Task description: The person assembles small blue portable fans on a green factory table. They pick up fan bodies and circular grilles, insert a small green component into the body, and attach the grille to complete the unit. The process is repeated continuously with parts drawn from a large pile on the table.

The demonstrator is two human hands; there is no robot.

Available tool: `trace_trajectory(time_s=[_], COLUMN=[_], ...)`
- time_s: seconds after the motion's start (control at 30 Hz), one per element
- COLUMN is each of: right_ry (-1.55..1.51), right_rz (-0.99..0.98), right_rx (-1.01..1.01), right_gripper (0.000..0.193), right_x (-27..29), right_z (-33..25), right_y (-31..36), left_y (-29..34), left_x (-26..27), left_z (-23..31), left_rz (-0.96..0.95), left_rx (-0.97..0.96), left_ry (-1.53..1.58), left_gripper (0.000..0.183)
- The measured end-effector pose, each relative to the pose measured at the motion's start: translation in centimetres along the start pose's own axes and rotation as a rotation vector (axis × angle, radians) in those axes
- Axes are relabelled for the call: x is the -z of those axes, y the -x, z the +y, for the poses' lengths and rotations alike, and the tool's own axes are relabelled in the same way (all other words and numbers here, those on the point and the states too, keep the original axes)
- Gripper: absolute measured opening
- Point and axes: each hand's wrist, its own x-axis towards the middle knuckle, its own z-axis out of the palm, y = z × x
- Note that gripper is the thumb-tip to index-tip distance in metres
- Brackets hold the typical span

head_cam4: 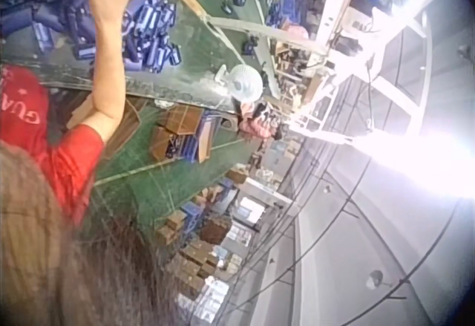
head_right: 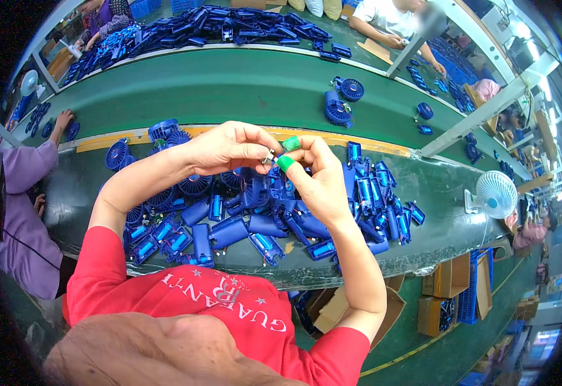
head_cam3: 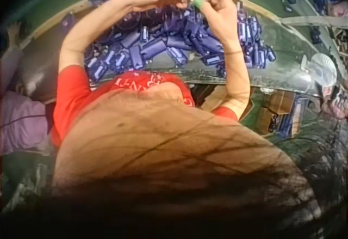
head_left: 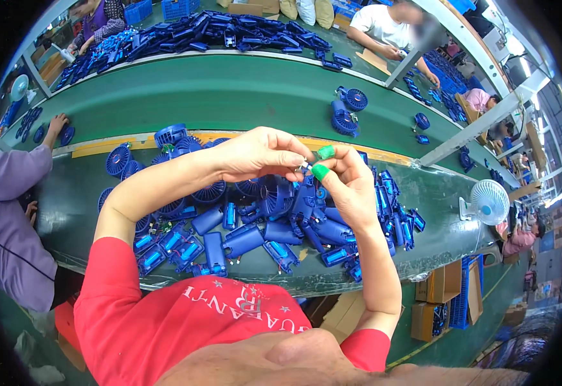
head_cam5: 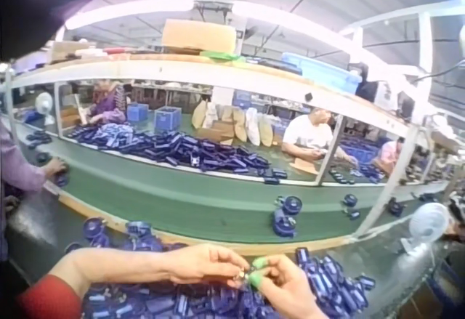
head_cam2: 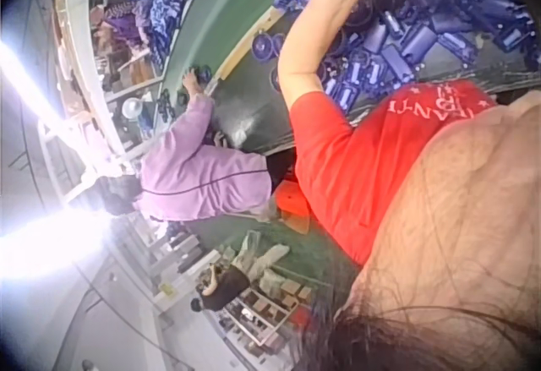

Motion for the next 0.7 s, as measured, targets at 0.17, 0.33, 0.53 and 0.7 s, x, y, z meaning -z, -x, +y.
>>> trace_trajectory(time_s=[0.17,0.33,0.53,0.7], right_ry=[0.032,-0.070,0.021,0.093], right_rz=[-0.026,-0.083,-0.114,-0.094], right_rx=[0.018,-0.014,0.008,0.007], right_gripper=[0.025,0.023,0.020,0.022], right_x=[-0.2,-0.2,-0.5,0.2], right_z=[-0.1,-0.6,-0.1,0.8], right_y=[-0.1,-0.3,-1.0,-4.4], left_y=[0.2,0.3,0.4,-1.8], left_x=[-0.3,-0.4,0.0,2.4], left_z=[-0.1,-0.3,-0.6,0.4], left_rz=[0.004,-0.004,0.001,0.060], left_rx=[-0.027,-0.052,-0.065,-0.239], left_ry=[-0.027,0.006,-0.062,-0.301], left_gripper=[0.026,0.023,0.018,0.014])
